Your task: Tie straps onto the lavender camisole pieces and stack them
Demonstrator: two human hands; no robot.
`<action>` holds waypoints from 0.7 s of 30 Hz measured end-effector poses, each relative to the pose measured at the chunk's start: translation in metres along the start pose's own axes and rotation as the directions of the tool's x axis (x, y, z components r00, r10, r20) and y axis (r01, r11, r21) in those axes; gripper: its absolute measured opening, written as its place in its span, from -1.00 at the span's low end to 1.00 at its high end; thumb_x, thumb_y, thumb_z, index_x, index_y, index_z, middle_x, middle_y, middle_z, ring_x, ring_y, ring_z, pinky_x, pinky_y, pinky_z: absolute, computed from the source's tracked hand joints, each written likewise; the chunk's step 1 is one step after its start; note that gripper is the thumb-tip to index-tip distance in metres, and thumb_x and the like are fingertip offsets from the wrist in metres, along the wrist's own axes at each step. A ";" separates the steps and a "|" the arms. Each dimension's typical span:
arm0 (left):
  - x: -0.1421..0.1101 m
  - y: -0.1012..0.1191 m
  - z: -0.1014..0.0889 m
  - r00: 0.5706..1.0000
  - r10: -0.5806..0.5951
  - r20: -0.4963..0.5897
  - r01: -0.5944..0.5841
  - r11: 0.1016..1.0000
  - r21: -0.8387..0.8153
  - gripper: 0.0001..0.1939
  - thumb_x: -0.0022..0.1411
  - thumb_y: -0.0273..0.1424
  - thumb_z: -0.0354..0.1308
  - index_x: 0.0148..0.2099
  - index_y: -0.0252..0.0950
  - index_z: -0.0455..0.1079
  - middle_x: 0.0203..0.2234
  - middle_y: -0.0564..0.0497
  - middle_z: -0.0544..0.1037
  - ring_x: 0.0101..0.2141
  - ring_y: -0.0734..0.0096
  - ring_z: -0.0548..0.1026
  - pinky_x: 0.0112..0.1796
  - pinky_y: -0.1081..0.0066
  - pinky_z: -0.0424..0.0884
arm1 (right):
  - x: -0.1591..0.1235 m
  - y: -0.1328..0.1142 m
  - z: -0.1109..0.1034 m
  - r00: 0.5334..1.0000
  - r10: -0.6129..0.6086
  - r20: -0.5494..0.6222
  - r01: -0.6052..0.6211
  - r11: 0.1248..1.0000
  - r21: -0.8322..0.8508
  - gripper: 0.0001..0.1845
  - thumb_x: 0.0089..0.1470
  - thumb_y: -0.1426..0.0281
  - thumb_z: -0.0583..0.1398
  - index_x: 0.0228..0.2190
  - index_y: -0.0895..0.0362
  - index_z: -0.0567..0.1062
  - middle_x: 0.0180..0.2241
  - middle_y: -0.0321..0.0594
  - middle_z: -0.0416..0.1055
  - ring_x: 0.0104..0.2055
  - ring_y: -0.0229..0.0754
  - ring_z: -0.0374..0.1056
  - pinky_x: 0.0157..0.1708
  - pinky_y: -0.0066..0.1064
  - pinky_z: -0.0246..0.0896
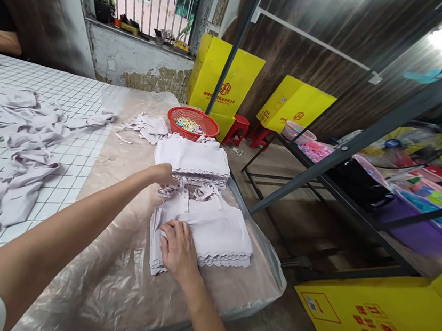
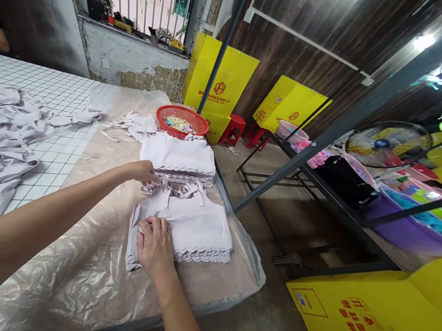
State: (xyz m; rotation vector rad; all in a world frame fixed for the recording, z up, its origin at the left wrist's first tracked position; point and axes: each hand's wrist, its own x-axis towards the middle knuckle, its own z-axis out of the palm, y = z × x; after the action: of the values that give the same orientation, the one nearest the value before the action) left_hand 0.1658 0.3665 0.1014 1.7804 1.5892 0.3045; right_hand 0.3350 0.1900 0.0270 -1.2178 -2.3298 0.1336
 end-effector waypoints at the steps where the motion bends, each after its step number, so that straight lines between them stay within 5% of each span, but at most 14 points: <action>1: -0.002 -0.002 0.005 1.000 -0.012 0.017 0.012 1.000 -0.003 -0.66 -0.09 -0.25 0.37 -0.69 -0.30 0.36 -0.80 0.04 0.39 -0.63 0.41 0.39 -0.56 0.49 0.21 | 0.000 0.000 0.000 1.000 0.000 0.001 0.000 1.000 -0.002 -0.78 0.22 0.46 0.10 -0.10 0.08 0.45 -0.11 -0.12 0.38 -0.06 -0.04 0.23 -0.03 -0.17 0.23; 8: -0.008 0.001 0.039 0.998 -0.023 -0.065 0.018 0.997 -0.077 -0.76 -0.03 -0.33 0.32 -0.59 -0.29 0.37 -0.73 0.10 0.37 -0.60 0.47 0.34 -0.57 0.50 0.17 | 0.000 0.000 0.003 1.000 0.014 0.005 -0.014 1.000 -0.003 -0.78 0.21 0.47 0.12 -0.10 0.08 0.45 -0.10 -0.12 0.38 -0.05 -0.03 0.23 -0.03 -0.17 0.23; 15: -0.005 0.006 0.040 0.998 -0.013 -0.057 0.009 0.997 -0.077 -0.84 -0.09 -0.44 0.30 -0.56 -0.29 0.37 -0.75 0.14 0.34 -0.64 0.52 0.28 -0.60 0.53 0.16 | 0.006 0.002 -0.010 1.000 0.005 -0.002 -0.005 0.995 0.100 -0.81 0.22 0.45 0.11 -0.13 0.09 0.45 -0.14 -0.12 0.39 -0.07 -0.05 0.26 -0.03 -0.19 0.27; 21: -0.012 0.006 0.039 0.992 0.036 -0.117 -0.033 0.999 0.025 -0.80 0.08 -0.43 0.19 -0.57 -0.30 0.35 -0.71 0.10 0.36 -0.60 0.48 0.33 -0.54 0.50 0.19 | 0.027 0.020 -0.015 0.970 0.132 -0.203 -0.139 0.990 -0.018 -0.64 0.28 0.33 0.06 0.06 0.16 0.38 0.02 0.05 0.34 0.08 0.07 0.23 0.07 -0.04 0.21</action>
State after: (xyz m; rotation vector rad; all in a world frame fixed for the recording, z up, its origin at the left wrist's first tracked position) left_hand 0.1909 0.3416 0.0808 1.8384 1.6503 0.4162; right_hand 0.3446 0.2214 0.0444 -1.3408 -2.0822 0.0183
